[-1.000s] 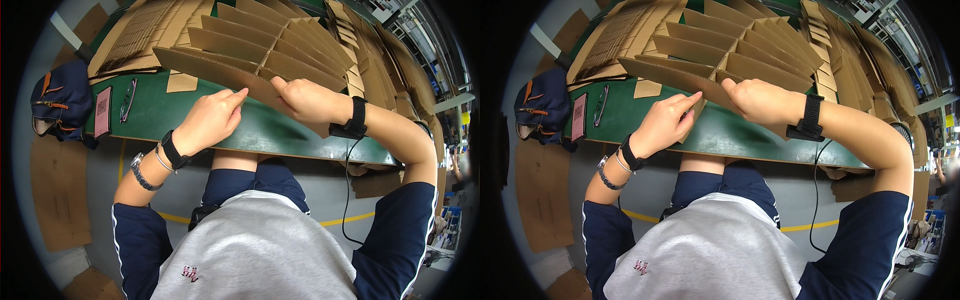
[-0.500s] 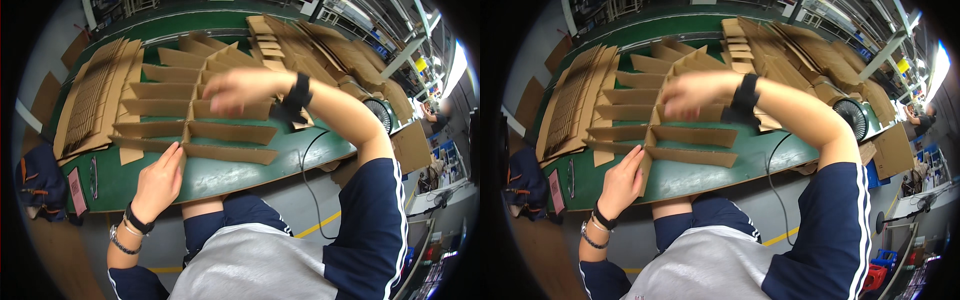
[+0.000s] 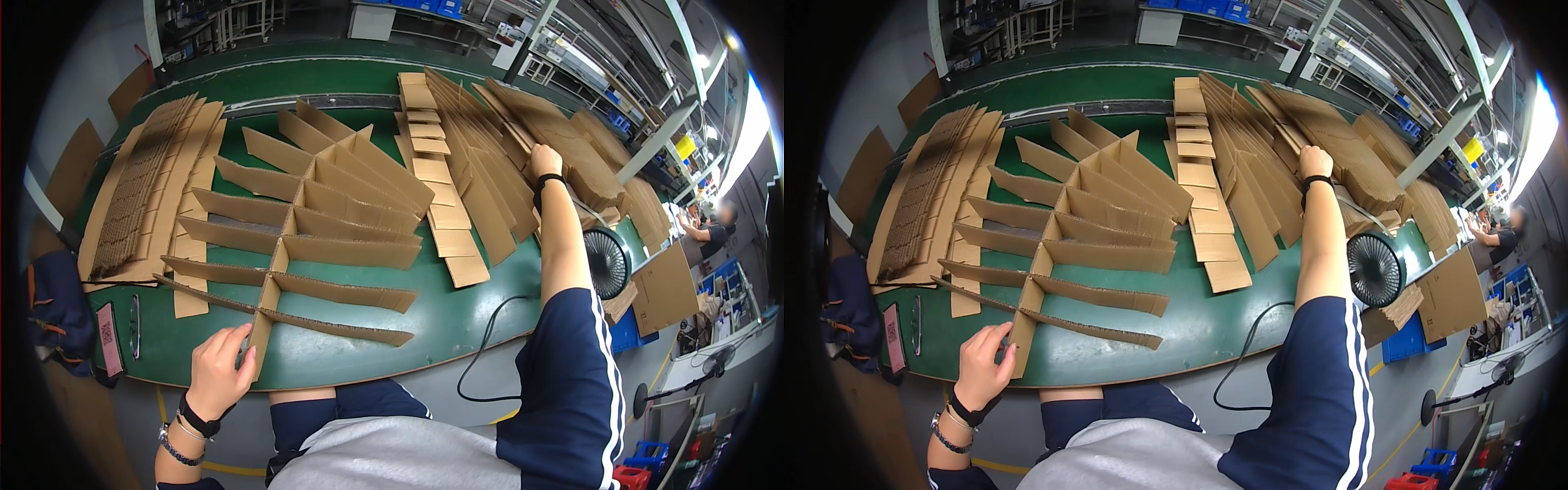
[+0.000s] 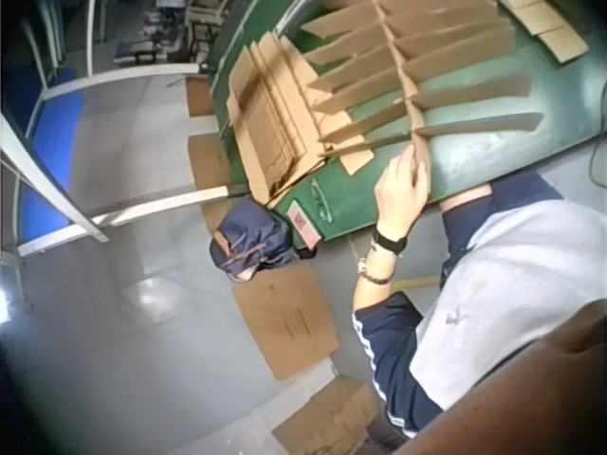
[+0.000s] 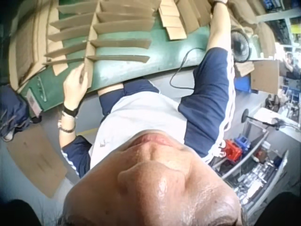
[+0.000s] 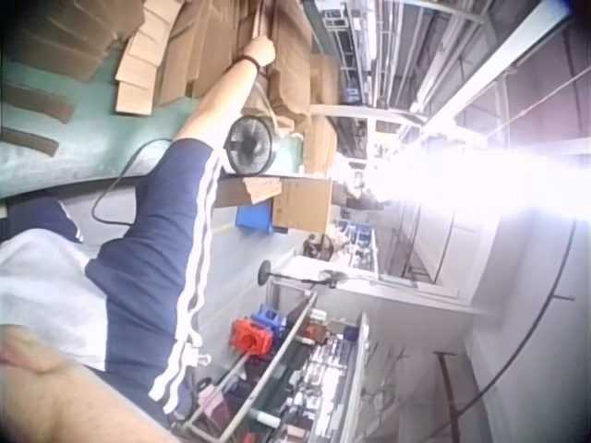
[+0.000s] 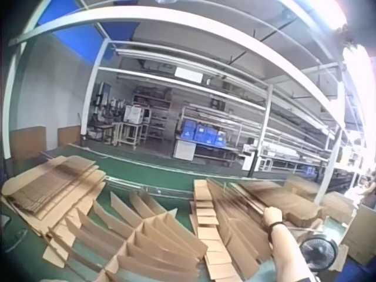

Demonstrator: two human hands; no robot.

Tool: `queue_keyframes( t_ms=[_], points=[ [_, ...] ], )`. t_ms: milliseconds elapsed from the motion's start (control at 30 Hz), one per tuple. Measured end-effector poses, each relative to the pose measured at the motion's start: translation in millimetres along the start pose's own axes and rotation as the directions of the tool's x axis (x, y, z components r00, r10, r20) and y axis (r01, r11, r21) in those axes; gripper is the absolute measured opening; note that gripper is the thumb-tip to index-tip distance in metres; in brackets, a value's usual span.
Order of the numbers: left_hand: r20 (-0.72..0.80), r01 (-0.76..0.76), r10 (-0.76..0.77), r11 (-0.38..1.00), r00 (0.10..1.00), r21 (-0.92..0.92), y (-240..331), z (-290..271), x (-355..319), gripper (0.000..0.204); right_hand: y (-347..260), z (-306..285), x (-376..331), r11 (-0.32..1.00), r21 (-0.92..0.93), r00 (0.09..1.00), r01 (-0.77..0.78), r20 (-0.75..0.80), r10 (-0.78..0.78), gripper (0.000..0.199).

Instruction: Assembling interlocking cardboard dividers on a workbench.

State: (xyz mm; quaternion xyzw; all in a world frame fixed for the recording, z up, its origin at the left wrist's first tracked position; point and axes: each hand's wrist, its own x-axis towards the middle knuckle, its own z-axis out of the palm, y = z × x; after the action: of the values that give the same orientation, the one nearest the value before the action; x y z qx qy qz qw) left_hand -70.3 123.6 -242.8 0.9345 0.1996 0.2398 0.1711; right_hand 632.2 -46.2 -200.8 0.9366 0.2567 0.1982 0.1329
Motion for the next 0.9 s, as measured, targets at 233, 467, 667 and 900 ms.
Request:
queue_keyframes(
  t_ms=[233, 467, 667, 900],
  points=[
    [0.019, 0.016, -0.017, 0.998, 1.000, 0.057, 2.9, -5.8, -2.5, 0.030, -15.3, -32.8, 17.2, 0.989, -0.074, 0.907, 0.126, -0.396, -0.145, 0.014],
    [-0.246, -0.111, 0.179, 0.958, 0.953, 0.266, -10.3, -40.3, 35.5, 0.069, -77.2, -206.7, -44.2, 0.408, 0.759, 0.853, 0.508, -0.379, -0.359, 0.025],
    [-0.283, -0.141, 0.404, 0.754, 0.870, 0.642, -19.3, -70.6, 93.3, 0.084, -171.0, -270.5, -164.8, -0.149, 0.989, 0.494, 0.015, -0.137, -0.859, 0.021],
    [-0.087, -0.196, 0.282, 0.827, 0.956, 0.527, -41.0, -84.7, 67.3, 0.037, -212.8, -290.8, -239.2, 0.083, 0.676, 0.296, 0.733, -0.207, -0.932, 0.063]
  ],
)
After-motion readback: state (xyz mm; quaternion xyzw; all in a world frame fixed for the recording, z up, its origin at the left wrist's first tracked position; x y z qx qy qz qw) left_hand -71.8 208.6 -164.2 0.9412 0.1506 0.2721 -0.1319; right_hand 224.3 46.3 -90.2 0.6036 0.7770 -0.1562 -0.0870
